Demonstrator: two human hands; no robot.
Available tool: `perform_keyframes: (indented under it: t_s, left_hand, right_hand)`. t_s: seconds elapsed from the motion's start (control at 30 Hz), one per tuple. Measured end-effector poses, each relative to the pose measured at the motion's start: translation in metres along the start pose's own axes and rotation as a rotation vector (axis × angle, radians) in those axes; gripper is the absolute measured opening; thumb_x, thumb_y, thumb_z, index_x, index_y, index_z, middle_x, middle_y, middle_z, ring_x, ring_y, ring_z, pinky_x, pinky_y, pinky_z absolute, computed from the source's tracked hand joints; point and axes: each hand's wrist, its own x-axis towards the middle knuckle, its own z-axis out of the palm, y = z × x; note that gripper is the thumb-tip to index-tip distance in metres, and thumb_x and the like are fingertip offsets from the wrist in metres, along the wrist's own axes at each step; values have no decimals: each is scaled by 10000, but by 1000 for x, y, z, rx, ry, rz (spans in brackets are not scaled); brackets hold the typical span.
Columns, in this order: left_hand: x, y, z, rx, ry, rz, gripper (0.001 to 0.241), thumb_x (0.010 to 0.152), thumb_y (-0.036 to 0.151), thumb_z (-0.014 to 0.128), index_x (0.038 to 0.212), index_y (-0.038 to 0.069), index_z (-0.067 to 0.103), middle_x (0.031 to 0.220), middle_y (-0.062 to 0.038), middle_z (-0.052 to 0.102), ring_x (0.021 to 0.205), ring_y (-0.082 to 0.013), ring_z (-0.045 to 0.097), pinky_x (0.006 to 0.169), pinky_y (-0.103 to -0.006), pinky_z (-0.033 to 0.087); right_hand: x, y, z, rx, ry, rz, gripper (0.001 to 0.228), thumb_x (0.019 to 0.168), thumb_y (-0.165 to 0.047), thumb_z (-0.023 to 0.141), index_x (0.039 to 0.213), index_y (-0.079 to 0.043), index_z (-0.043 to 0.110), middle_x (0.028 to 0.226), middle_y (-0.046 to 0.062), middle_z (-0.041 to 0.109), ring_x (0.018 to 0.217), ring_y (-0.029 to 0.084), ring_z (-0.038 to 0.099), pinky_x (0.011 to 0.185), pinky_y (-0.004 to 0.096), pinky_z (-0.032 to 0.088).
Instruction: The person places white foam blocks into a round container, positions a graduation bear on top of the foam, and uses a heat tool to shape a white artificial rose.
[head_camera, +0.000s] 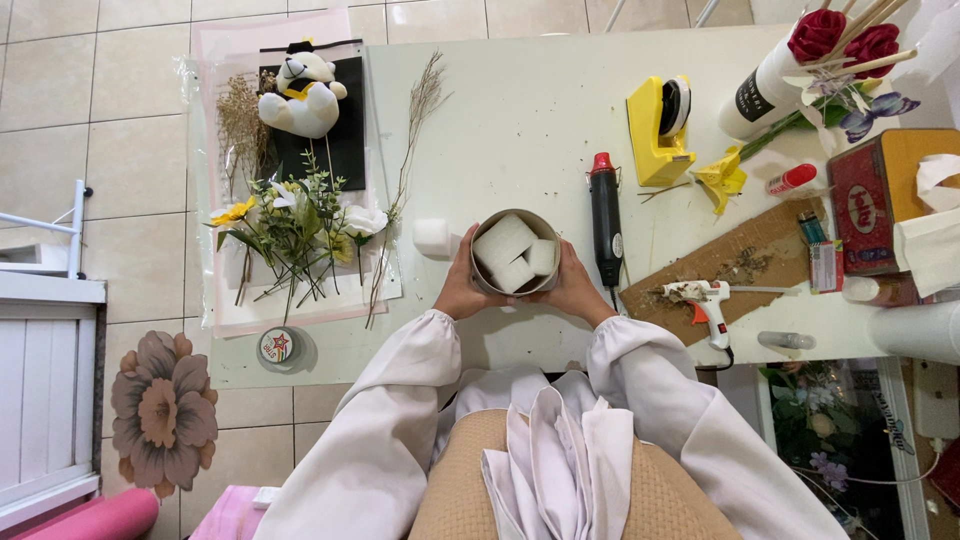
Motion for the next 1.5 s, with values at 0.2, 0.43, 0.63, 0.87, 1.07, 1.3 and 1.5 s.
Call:
perform_keyframes:
  t_s: [0.2,0.43,0.63,0.87,1.07,1.3,1.5]
  left_hand:
    - [3,-20,-2,4,-49,-6,1313,522,412,1006,1619,223,310,1596,-199,403,1508,-414,342,1272,-547,249]
    - [1,-26,-2,-137,-38,-106,841,942,428,705,1641,204,296,1637,-211,351,1536,-394,281,1267,-525,245]
    - [-1,-30,-3,-120,-3,-116,847,937,398,690,1642,158,287,1614,-268,365,1516,-421,313,1259,-525,277]
    - [4,-45,-2,-149,31,-134,918,889,352,798,1645,211,296,1640,-252,332,1517,-481,264,1238,-638,227]
    - [-1,-41,-4,-351,102,-191,599,1104,416,436,1653,229,283,1685,-231,247,1522,-524,190,1157,-760,184]
    - [2,-59,9,-196,192,-85,474,1091,296,524,1550,182,499,1548,-191,505,1453,-399,422,1154,-548,411]
    - [2,-52,16,-89,382,-27,349,1060,269,606,1379,140,664,1271,-174,710,1224,-321,650,869,-418,626]
  right_hand:
    - [-2,7,-7,41,-86,66,1241,506,-374,1015,1486,-68,319,1465,262,491,1405,498,459,1208,644,345]
    - [-11,-43,-25,65,-220,29,1308,633,-571,906,1611,-90,183,1599,321,339,1485,531,313,1247,653,232]
    - [-11,-37,-18,273,-227,171,891,1027,-684,411,1689,-151,147,1702,190,234,1572,366,213,1282,542,119]
    - [-4,14,-6,340,-177,172,793,1038,-700,390,1690,-270,247,1650,120,388,1408,280,445,1085,457,428]
    - [-13,29,-8,543,-4,173,812,1050,-705,289,1674,-186,292,1571,165,432,1335,290,483,971,412,462]
    - [-12,24,0,482,-13,179,743,1063,-631,421,1666,-202,353,1619,140,443,1375,313,488,1028,468,459]
    - [-17,4,2,386,40,112,606,1101,-422,468,1664,-258,313,1499,31,558,1144,121,547,914,251,466]
